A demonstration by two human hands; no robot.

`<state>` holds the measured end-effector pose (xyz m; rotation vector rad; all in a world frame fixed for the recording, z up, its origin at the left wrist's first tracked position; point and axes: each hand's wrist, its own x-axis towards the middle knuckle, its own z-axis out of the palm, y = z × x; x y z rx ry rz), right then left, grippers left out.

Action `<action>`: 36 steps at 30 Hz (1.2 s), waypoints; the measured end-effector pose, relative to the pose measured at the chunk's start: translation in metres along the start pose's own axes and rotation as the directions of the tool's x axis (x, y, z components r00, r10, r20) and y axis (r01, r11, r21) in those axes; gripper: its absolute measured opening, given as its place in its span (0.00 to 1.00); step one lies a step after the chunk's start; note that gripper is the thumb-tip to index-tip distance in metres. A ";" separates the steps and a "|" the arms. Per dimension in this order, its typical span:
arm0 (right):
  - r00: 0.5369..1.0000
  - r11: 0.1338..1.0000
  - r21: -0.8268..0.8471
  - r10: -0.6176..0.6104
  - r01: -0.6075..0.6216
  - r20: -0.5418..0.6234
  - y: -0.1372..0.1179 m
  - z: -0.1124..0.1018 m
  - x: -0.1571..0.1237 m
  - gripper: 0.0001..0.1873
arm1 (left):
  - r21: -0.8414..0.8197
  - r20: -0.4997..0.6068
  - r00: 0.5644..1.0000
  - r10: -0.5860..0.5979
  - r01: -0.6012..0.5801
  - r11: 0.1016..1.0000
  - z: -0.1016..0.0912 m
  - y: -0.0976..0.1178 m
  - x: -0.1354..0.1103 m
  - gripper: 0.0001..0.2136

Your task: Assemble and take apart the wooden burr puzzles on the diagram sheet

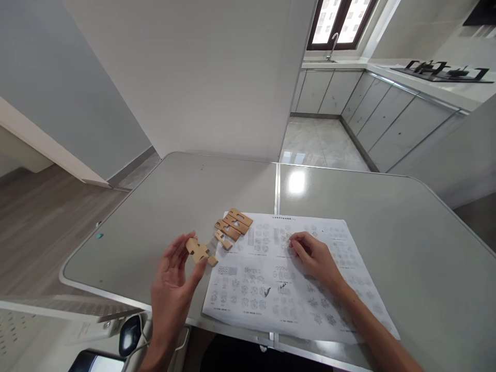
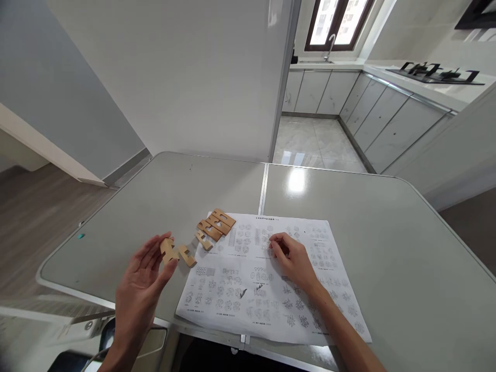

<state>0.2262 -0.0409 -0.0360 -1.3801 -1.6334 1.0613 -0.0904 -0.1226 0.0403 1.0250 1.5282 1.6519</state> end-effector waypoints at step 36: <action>0.999 0.999 -0.037 -0.032 0.032 0.015 -0.002 0.001 0.000 0.16 | 0.137 -0.001 1.000 0.022 -0.021 0.990 -0.005 -0.004 0.011 0.28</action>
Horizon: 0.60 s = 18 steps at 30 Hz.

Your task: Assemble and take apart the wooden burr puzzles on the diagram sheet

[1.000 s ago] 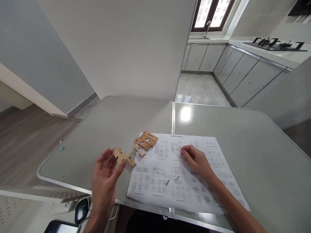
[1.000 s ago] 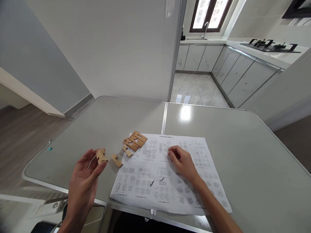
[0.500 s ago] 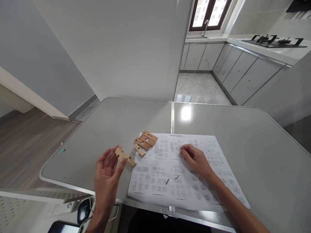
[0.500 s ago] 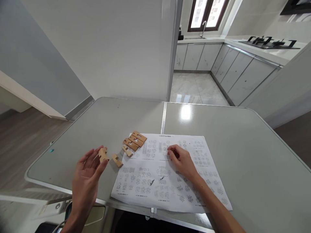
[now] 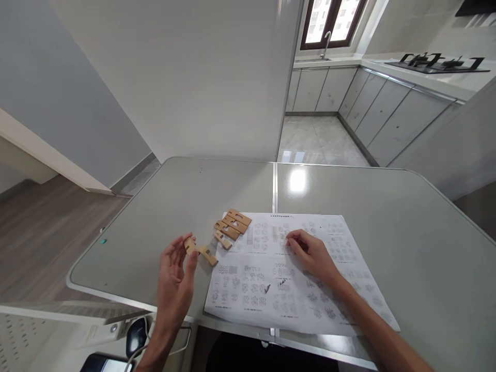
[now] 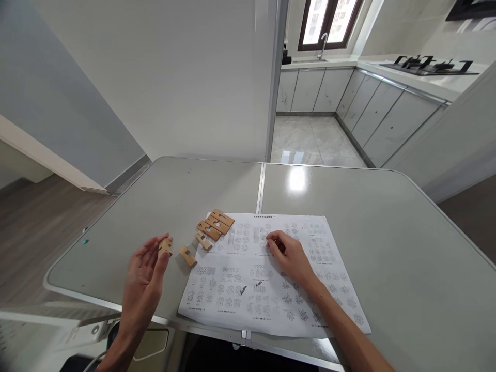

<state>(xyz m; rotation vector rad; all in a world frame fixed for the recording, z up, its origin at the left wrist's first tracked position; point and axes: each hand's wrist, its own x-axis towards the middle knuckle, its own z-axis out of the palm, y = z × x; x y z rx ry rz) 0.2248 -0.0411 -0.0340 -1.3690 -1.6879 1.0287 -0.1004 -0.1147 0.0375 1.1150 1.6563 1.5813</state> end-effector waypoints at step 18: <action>1.000 1.000 -0.002 -0.002 0.002 0.004 -0.005 -0.001 0.000 0.19 | -0.066 0.030 0.999 0.038 -0.036 0.997 0.000 0.002 0.000 0.30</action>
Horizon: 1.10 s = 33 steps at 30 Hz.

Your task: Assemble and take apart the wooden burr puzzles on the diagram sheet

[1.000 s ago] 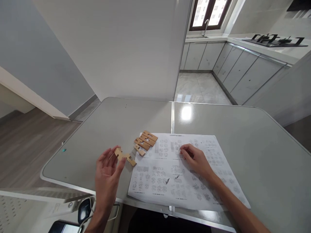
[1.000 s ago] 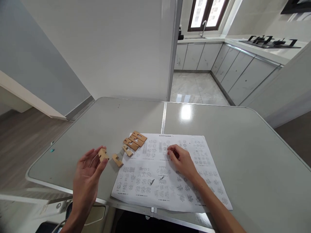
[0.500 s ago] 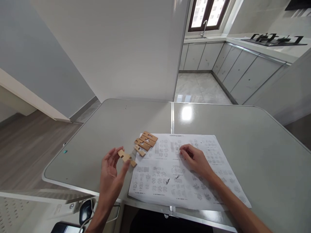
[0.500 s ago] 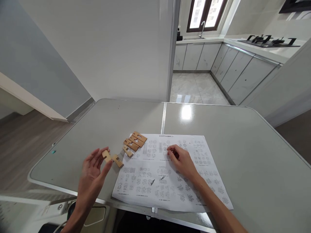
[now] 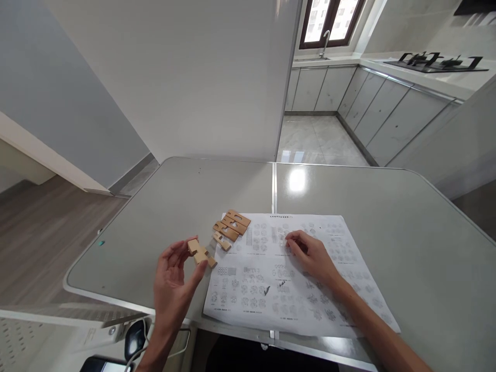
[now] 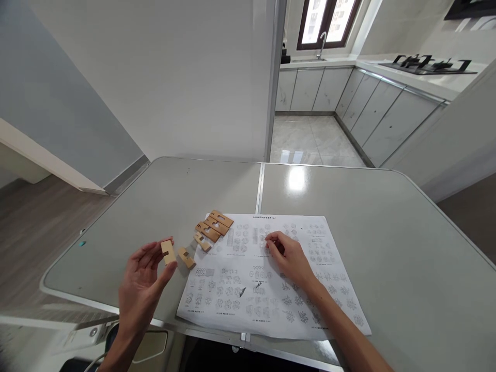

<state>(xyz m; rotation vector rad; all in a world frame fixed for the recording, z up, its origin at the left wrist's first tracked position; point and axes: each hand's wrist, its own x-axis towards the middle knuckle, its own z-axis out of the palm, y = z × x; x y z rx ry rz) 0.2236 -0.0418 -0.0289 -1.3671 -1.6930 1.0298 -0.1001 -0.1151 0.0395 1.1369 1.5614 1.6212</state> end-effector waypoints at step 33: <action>1.000 1.000 -0.006 0.000 0.000 0.004 0.008 0.001 0.000 0.21 | 0.411 0.188 0.982 0.032 -0.108 0.905 -0.005 -0.004 0.019 0.29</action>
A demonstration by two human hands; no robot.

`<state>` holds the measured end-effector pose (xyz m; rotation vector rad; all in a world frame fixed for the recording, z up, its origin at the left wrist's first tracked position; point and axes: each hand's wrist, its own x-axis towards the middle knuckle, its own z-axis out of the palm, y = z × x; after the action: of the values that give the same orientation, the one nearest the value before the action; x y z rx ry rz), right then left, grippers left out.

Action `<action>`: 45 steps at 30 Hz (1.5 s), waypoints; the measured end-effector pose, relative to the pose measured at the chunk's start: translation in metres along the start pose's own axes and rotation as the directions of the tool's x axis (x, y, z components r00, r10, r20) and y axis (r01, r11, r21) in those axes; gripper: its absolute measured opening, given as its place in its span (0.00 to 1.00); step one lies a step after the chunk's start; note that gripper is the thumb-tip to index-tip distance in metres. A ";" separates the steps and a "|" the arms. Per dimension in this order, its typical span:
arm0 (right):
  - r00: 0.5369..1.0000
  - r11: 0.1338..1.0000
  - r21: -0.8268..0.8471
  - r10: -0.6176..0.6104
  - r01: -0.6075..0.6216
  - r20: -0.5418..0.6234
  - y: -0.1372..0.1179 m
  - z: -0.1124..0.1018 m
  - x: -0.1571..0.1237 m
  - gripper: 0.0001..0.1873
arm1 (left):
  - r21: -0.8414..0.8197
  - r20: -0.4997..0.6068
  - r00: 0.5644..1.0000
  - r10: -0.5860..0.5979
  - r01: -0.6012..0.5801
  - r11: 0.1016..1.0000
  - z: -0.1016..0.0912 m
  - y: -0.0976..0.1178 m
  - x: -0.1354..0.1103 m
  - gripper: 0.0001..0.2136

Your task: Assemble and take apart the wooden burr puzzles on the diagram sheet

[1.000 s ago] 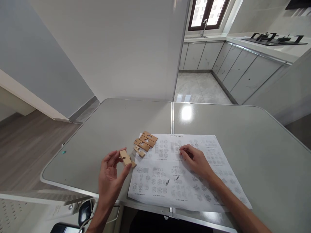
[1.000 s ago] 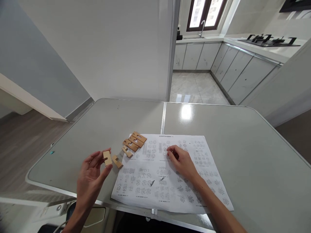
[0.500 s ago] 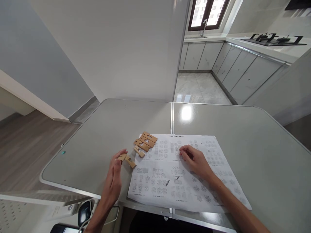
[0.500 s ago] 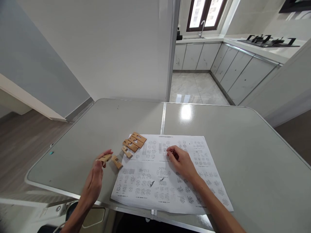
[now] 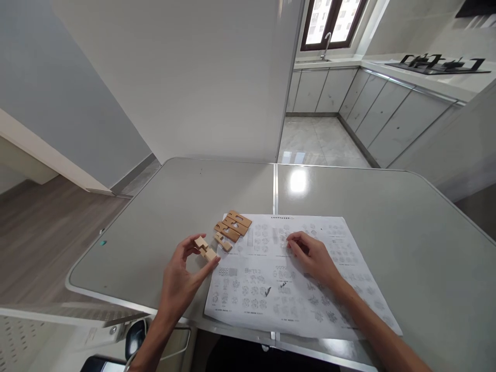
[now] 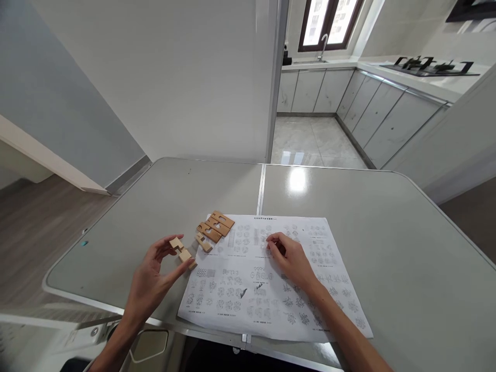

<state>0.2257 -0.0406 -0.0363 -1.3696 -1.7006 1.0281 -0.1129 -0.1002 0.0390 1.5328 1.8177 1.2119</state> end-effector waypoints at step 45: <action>1.000 1.000 -0.007 0.005 -0.005 0.000 0.004 0.000 -0.001 0.16 | 0.588 0.417 0.905 0.083 -0.338 0.735 -0.008 -0.019 0.033 0.28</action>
<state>0.2269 -0.0409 -0.0396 -1.3784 -1.7034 1.0258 -0.1385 -0.0713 0.0335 2.2222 1.9276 0.2915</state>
